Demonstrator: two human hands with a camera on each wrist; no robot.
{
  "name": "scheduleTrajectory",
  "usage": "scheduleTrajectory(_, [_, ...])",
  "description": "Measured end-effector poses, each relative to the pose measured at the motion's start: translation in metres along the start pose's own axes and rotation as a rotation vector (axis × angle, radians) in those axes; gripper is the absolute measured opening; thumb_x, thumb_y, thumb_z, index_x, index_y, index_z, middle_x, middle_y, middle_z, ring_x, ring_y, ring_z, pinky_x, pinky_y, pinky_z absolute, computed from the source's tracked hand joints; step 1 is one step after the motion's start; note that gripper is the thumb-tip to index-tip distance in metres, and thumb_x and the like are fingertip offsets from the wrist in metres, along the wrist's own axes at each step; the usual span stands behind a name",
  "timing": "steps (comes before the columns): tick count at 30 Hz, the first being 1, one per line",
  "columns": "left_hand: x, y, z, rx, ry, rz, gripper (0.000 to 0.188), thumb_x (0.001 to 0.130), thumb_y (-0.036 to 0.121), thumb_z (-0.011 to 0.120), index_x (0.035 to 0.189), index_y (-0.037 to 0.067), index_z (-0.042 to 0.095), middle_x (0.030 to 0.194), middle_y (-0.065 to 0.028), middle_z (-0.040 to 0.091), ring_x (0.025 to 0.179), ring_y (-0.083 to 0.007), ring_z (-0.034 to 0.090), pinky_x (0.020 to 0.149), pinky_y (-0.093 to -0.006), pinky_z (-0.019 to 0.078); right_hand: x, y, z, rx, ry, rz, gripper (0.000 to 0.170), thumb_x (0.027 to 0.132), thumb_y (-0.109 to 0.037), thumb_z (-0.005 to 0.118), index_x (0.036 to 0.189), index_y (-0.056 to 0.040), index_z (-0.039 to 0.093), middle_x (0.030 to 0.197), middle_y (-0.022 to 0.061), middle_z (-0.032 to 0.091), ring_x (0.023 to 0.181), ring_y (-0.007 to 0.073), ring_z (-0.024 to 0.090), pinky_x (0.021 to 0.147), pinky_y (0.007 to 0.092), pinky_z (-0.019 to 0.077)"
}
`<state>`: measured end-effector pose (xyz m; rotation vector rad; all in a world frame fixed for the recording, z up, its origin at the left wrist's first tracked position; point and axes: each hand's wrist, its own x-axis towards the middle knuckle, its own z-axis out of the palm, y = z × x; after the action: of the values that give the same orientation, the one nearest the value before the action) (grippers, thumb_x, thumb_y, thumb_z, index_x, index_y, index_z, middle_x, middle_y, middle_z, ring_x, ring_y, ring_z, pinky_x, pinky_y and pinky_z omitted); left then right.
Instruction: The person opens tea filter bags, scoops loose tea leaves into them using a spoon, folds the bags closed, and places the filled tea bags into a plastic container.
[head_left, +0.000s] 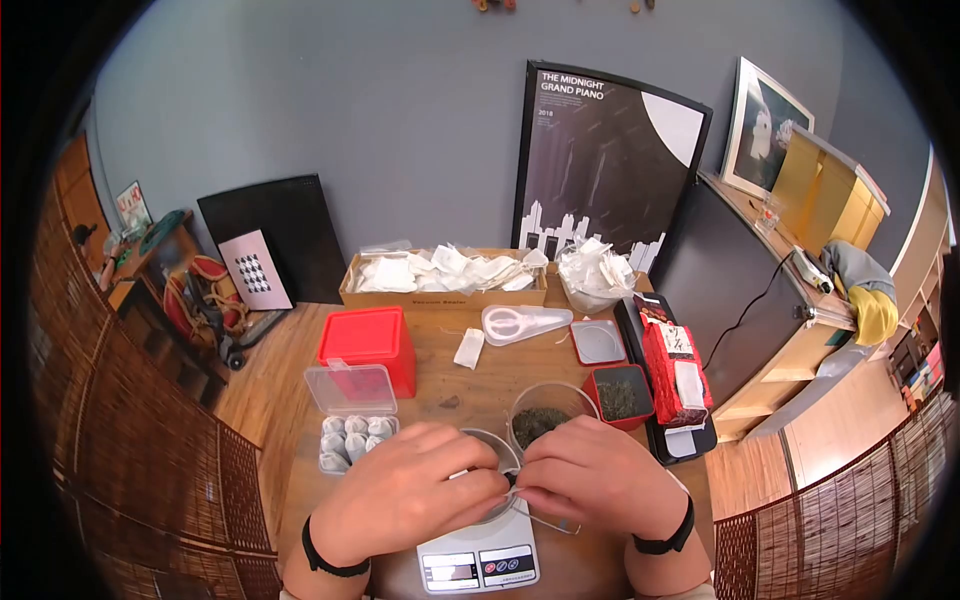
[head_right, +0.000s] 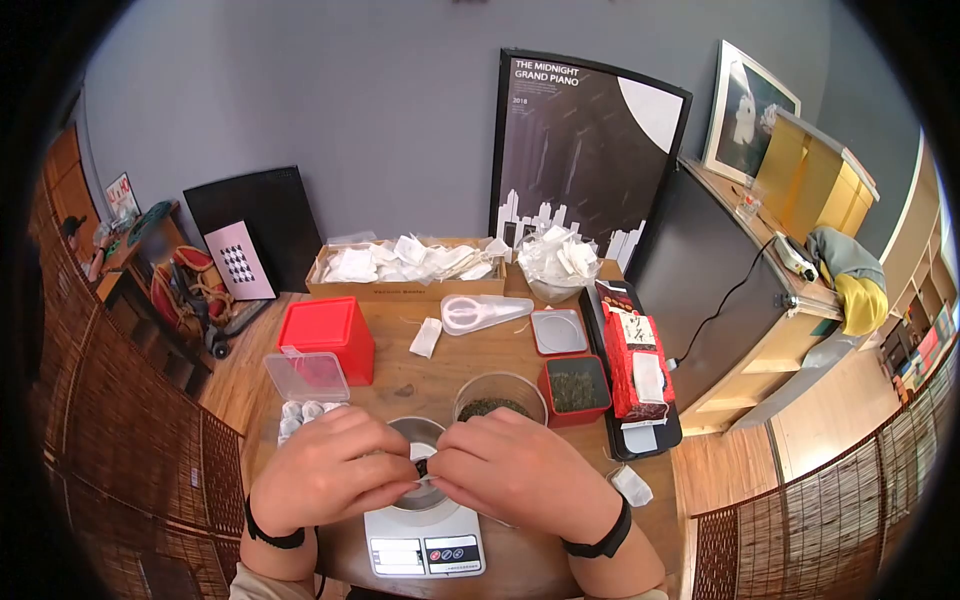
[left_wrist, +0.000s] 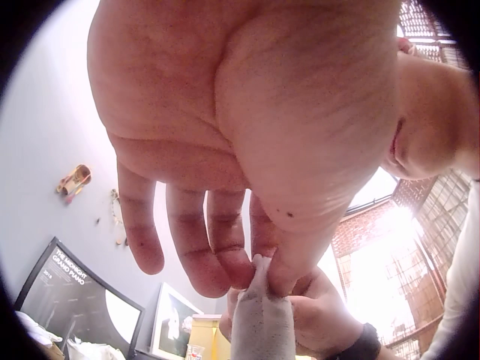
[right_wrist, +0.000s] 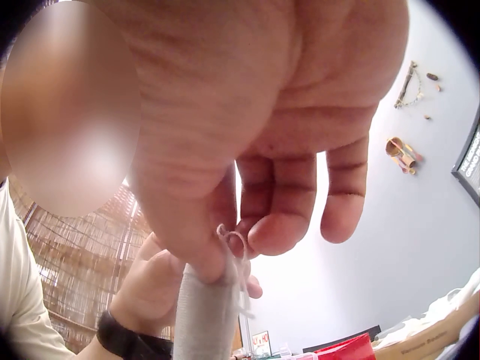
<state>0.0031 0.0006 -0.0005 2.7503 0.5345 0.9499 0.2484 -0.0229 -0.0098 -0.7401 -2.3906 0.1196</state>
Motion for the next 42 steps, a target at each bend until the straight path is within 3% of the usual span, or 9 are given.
scheduleTrajectory(4, [0.0002, 0.0001, 0.0022, 0.001, 0.004, -0.004, 0.019, 0.075, 0.013, 0.083, 0.090, 0.009, 0.071, 0.095, -0.0024, 0.066, 0.084, -0.0234, 0.063, 0.072, -0.0351, 0.0490, -0.0012, -0.0007, 0.0017, 0.018, 0.028, 0.024, 0.016, 0.086, -0.013, 0.075, 0.097, -0.0100, 0.065, 0.093, 0.0025, 0.061, 0.081, 0.0222, 0.060, 0.074, 0.0346, 0.0495])
scheduleTrajectory(6, [0.0006, 0.0000, 0.0016, 0.023, -0.021, 0.018, 0.016, 0.084, 0.017, 0.077, 0.094, 0.009, 0.067, 0.093, -0.0037, 0.062, 0.084, -0.0225, 0.064, 0.074, -0.0345, 0.0497, -0.0028, -0.0023, 0.0005, 0.019, -0.022, 0.070, 0.021, 0.080, -0.011, 0.079, 0.099, -0.0104, 0.069, 0.098, 0.0011, 0.065, 0.087, 0.0224, 0.064, 0.076, 0.0349, 0.0506])
scheduleTrajectory(12, [0.0023, 0.0001, 0.0006, 0.026, -0.087, -0.007, 0.015, 0.086, 0.019, 0.075, 0.091, 0.009, 0.065, 0.091, -0.0040, 0.061, 0.085, -0.0234, 0.063, 0.075, -0.0349, 0.0499, -0.0033, -0.0027, -0.0004, 0.011, -0.073, 0.085, 0.020, 0.083, -0.011, 0.076, 0.102, -0.0098, 0.070, 0.099, 0.0015, 0.065, 0.088, 0.0226, 0.063, 0.076, 0.0352, 0.0506])
scheduleTrajectory(16, [-0.0011, -0.0012, 0.0028, 0.022, -0.072, -0.031, 0.014, 0.087, 0.018, 0.075, 0.091, 0.009, 0.065, 0.091, -0.0041, 0.060, 0.085, -0.0235, 0.063, 0.076, -0.0354, 0.0499, -0.0028, -0.0024, -0.0008, -0.014, -0.077, 0.055, 0.020, 0.082, -0.010, 0.076, 0.101, -0.0103, 0.069, 0.099, 0.0017, 0.065, 0.087, 0.0230, 0.063, 0.075, 0.0349, 0.0503])
scheduleTrajectory(21, [-0.0017, -0.0016, 0.0012, 0.007, -0.063, -0.035, 0.020, 0.077, 0.013, 0.081, 0.092, 0.008, 0.069, 0.097, -0.0032, 0.066, 0.086, -0.0248, 0.063, 0.075, -0.0363, 0.0494, -0.0024, 0.0007, 0.0046, 0.032, -0.036, 0.061, 0.025, 0.079, -0.008, 0.079, 0.101, -0.0101, 0.066, 0.098, 0.0021, 0.066, 0.086, 0.0223, 0.065, 0.075, 0.0336, 0.0500])
scheduleTrajectory(28, [0.0001, -0.0013, 0.0013, 0.011, -0.083, -0.016, 0.018, 0.077, 0.013, 0.082, 0.089, 0.008, 0.069, 0.096, -0.0028, 0.066, 0.086, -0.0243, 0.063, 0.076, -0.0359, 0.0496, -0.0011, -0.0008, 0.0023, 0.019, -0.047, 0.060, 0.022, 0.080, -0.009, 0.079, 0.098, -0.0109, 0.065, 0.098, 0.0014, 0.066, 0.087, 0.0204, 0.065, 0.074, 0.0332, 0.0489])
scheduleTrajectory(30, [0.0006, -0.0019, 0.0020, 0.033, -0.061, 0.016, 0.015, 0.086, 0.019, 0.075, 0.092, 0.010, 0.065, 0.089, -0.0031, 0.059, 0.084, -0.0226, 0.062, 0.075, -0.0348, 0.0492, 0.0011, -0.0008, 0.0017, 0.000, -0.056, 0.009, 0.015, 0.086, -0.013, 0.074, 0.091, -0.0089, 0.061, 0.088, 0.0030, 0.057, 0.081, 0.0211, 0.060, 0.075, 0.0333, 0.0487])
scheduleTrajectory(33, [0.0000, -0.0029, 0.0027, 0.026, -0.065, 0.029, 0.015, 0.086, 0.019, 0.075, 0.092, 0.010, 0.065, 0.089, -0.0027, 0.059, 0.084, -0.0221, 0.062, 0.075, -0.0348, 0.0491, -0.0018, 0.0003, 0.0043, 0.014, -0.103, 0.021, 0.014, 0.083, -0.013, 0.077, 0.091, -0.0110, 0.065, 0.096, 0.0004, 0.064, 0.090, 0.0190, 0.065, 0.075, 0.0330, 0.0487])
scheduleTrajectory(42, [0.0010, -0.0020, 0.0050, 0.044, -0.058, 0.021, 0.015, 0.085, 0.018, 0.075, 0.091, 0.010, 0.065, 0.089, -0.0022, 0.059, 0.085, -0.0214, 0.062, 0.076, -0.0340, 0.0486, -0.0020, 0.0018, 0.0068, 0.027, -0.094, 0.022, 0.017, 0.083, -0.011, 0.076, 0.096, -0.0080, 0.066, 0.099, 0.0024, 0.065, 0.094, 0.0210, 0.065, 0.079, 0.0346, 0.0508])
